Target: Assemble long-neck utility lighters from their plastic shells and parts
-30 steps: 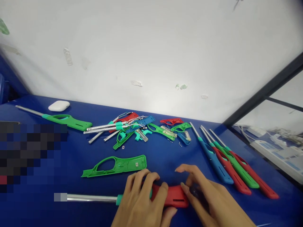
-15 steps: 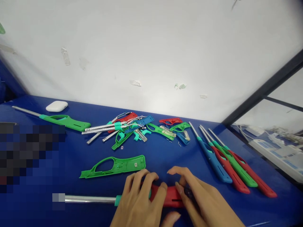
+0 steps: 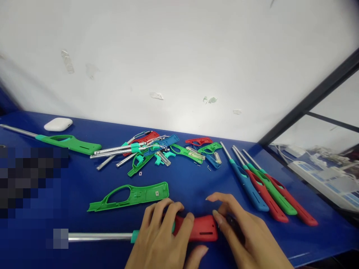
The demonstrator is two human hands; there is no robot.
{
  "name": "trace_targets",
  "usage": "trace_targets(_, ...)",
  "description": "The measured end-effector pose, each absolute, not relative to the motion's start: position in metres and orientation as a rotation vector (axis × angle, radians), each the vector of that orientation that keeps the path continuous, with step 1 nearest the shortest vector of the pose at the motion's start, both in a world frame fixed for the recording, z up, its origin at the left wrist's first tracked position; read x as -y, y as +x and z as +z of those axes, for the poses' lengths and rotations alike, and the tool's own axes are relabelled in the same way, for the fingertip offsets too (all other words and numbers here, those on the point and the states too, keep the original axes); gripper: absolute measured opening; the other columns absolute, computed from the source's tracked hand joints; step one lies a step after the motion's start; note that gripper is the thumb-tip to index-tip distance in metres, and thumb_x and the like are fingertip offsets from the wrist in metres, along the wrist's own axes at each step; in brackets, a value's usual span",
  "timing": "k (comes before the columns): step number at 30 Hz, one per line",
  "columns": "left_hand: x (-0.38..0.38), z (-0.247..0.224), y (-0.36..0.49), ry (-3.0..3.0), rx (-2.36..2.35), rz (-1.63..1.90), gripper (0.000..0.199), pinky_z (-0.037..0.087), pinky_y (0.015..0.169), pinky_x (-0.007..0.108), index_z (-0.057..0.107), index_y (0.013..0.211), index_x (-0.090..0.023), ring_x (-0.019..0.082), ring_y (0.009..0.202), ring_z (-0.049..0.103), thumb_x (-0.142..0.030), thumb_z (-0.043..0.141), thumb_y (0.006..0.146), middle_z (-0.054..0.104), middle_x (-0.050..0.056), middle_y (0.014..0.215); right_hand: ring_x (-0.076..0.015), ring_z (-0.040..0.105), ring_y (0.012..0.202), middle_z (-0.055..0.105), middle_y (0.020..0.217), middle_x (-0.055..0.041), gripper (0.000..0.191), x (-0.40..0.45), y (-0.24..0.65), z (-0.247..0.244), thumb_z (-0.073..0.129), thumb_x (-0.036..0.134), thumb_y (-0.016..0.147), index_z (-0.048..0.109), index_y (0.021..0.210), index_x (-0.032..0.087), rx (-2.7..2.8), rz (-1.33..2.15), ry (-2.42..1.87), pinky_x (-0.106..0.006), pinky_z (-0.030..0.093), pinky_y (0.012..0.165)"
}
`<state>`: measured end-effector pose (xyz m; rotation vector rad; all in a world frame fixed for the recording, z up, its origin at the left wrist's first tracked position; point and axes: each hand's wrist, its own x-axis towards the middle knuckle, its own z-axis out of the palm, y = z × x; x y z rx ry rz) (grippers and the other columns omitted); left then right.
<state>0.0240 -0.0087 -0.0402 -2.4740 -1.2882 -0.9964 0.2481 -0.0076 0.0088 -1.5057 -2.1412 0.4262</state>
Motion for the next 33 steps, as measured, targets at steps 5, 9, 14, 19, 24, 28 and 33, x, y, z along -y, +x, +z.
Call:
trace_targets(5,0.006,-0.039,0.027,-2.451,1.3,-1.01,0.025,0.061,0.085,0.045,0.07,0.119,-0.026,0.029,0.105,0.072,-0.035,0.051,0.107,0.077,0.006,0.113,-0.0152,0.081,0.1,0.08,0.112,0.0011,0.028,0.008,0.244,0.01,0.044,0.02,0.109,0.054,0.133,0.031,2.146,0.427,-1.468,-0.017,0.063,0.079)
trace_targets(9,0.006,-0.037,0.028,-2.461,1.307,-1.012,0.025,0.062,0.084,0.045,0.071,0.118,-0.025,0.029,0.103,0.073,-0.032,0.051,0.105,0.077,0.006,0.111,-0.015,0.082,0.099,0.08,0.122,-0.0011,0.031,0.007,0.242,0.008,0.044,0.018,0.107,0.053,0.134,0.031,2.193,0.392,-1.446,-0.018,0.064,0.081)
trace_targets(14,0.008,-0.037,0.028,-2.451,1.313,-1.016,0.025,0.062,0.084,0.046,0.071,0.117,-0.024,0.029,0.104,0.072,-0.029,0.049,0.105,0.077,0.007,0.111,-0.0161,0.084,0.091,0.081,0.12,-0.0044,0.031,0.005,0.241,0.006,0.043,0.02,0.108,0.053,0.136,0.028,2.235,0.31,-1.417,-0.021,0.065,0.079)
trace_targets(19,0.01,-0.037,0.027,-2.455,1.314,-1.002,0.026,0.062,0.085,0.046,0.071,0.117,-0.023,0.029,0.104,0.072,-0.029,0.048,0.106,0.077,0.007,0.111,-0.0172,0.084,0.09,0.08,0.124,-0.0028,0.035,0.006,0.24,0.007,0.04,0.016,0.107,0.049,0.138,0.03,2.286,0.211,-1.393,-0.024,0.068,0.076)
trace_targets(24,0.007,-0.035,0.028,-2.456,1.321,-1.0,0.027,0.061,0.086,0.046,0.071,0.118,-0.023,0.029,0.105,0.072,-0.029,0.047,0.106,0.077,0.007,0.112,-0.02,0.084,0.082,0.08,0.116,-0.0036,0.042,0.007,0.239,0.005,0.036,0.011,0.103,0.049,0.139,0.03,2.37,0.135,-1.384,-0.03,0.069,0.066)
trace_targets(28,0.006,-0.035,0.03,-2.439,1.317,-1.015,0.027,0.06,0.087,0.045,0.071,0.117,-0.022,0.028,0.104,0.071,-0.028,0.047,0.106,0.077,0.007,0.111,-0.0206,0.084,0.082,0.079,0.118,-0.0049,0.043,0.008,0.24,0.002,0.039,0.012,0.103,0.051,0.14,0.03,2.375,0.104,-1.405,-0.03,0.069,0.067)
trace_targets(33,0.009,-0.035,0.029,-2.44,1.333,-1.004,0.027,0.06,0.088,0.046,0.071,0.118,-0.022,0.029,0.105,0.071,-0.028,0.046,0.107,0.077,0.007,0.113,-0.0194,0.083,0.076,0.08,0.112,-0.0046,0.038,0.007,0.242,-0.001,0.039,0.014,0.104,0.054,0.135,0.029,2.352,0.103,-1.39,-0.028,0.069,0.065)
